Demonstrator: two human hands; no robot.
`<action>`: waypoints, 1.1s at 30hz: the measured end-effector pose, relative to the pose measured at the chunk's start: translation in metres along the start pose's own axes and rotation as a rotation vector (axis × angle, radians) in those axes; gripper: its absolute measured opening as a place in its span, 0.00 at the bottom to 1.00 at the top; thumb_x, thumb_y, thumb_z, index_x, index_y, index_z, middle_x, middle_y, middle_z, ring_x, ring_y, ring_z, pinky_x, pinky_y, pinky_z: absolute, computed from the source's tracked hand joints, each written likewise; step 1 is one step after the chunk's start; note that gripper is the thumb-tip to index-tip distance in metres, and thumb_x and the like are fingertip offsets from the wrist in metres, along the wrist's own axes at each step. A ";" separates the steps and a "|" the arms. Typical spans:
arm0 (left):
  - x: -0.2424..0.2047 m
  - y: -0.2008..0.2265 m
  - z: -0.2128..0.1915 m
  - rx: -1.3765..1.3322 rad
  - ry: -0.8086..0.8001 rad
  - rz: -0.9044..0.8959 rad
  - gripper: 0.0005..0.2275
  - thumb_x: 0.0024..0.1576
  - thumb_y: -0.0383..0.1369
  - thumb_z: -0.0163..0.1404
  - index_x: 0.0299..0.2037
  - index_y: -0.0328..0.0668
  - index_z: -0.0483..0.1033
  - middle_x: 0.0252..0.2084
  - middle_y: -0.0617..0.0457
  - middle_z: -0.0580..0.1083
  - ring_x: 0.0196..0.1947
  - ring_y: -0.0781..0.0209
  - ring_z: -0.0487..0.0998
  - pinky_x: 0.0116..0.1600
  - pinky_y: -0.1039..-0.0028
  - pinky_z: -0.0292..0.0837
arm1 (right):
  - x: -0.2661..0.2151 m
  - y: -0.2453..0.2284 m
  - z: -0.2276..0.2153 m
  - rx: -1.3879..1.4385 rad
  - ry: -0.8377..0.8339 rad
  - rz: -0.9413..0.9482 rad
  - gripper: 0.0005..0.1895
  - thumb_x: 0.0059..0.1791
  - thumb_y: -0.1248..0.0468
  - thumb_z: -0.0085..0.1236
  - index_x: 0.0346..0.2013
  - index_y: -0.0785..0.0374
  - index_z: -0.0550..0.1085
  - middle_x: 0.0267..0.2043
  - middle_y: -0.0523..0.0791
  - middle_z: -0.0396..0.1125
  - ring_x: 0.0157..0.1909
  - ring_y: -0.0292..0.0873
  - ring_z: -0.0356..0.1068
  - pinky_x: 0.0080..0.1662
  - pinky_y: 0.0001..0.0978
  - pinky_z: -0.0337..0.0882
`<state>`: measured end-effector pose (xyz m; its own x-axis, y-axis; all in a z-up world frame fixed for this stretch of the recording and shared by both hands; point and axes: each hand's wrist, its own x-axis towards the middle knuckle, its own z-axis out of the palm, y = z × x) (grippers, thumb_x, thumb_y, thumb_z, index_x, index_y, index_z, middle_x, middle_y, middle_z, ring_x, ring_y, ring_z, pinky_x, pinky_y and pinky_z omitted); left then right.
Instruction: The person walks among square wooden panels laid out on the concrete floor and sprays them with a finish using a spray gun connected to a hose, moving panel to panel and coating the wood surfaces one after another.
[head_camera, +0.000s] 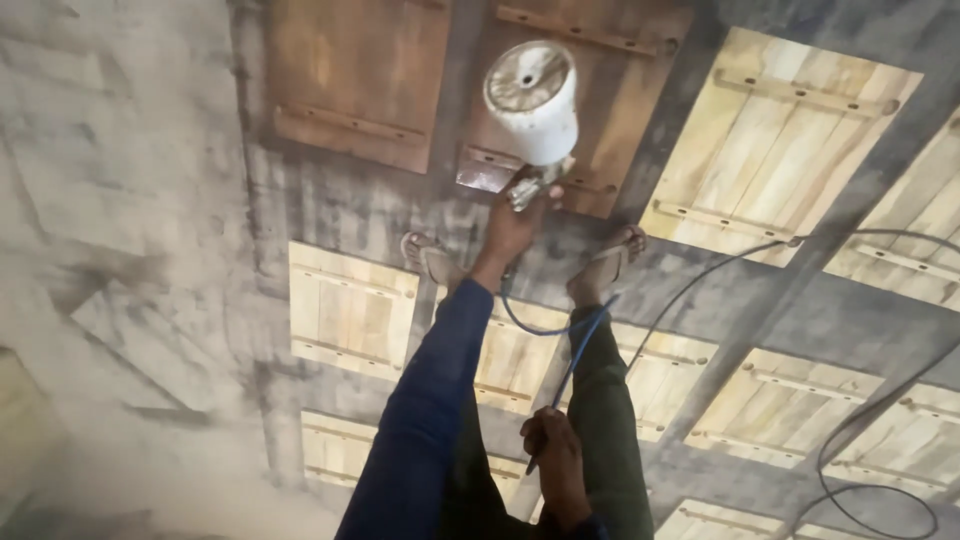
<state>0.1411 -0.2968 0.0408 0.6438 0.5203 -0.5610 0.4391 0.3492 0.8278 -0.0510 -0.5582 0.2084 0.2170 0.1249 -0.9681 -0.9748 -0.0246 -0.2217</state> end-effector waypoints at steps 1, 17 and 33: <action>0.001 0.011 0.017 -0.185 -0.066 0.004 0.23 0.57 0.32 0.60 0.61 0.35 0.70 0.43 0.55 0.79 0.38 0.68 0.80 0.44 0.74 0.77 | 0.003 0.000 -0.010 0.028 -0.003 -0.040 0.18 0.59 0.56 0.42 0.34 0.67 0.70 0.27 0.46 0.67 0.26 0.36 0.59 0.32 0.30 0.61; 0.110 0.139 -0.168 0.541 0.027 0.229 0.23 0.60 0.27 0.57 0.67 0.35 0.67 0.50 0.51 0.79 0.44 0.63 0.81 0.48 0.72 0.79 | 0.021 -0.090 -0.071 -0.102 0.075 -0.048 0.25 0.61 0.51 0.37 0.32 0.66 0.72 0.24 0.45 0.62 0.27 0.39 0.59 0.33 0.33 0.60; 0.120 0.142 0.011 0.327 -0.264 0.024 0.21 0.63 0.30 0.59 0.65 0.39 0.71 0.38 0.51 0.77 0.33 0.60 0.73 0.37 0.68 0.71 | -0.005 -0.090 0.014 0.004 0.133 -0.134 0.21 0.60 0.54 0.39 0.33 0.67 0.71 0.26 0.45 0.64 0.28 0.37 0.60 0.34 0.31 0.62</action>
<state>0.2873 -0.1934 0.0909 0.7759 0.2929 -0.5587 0.5708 0.0512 0.8195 0.0346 -0.5424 0.2346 0.3495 -0.0055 -0.9369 -0.9369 -0.0124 -0.3494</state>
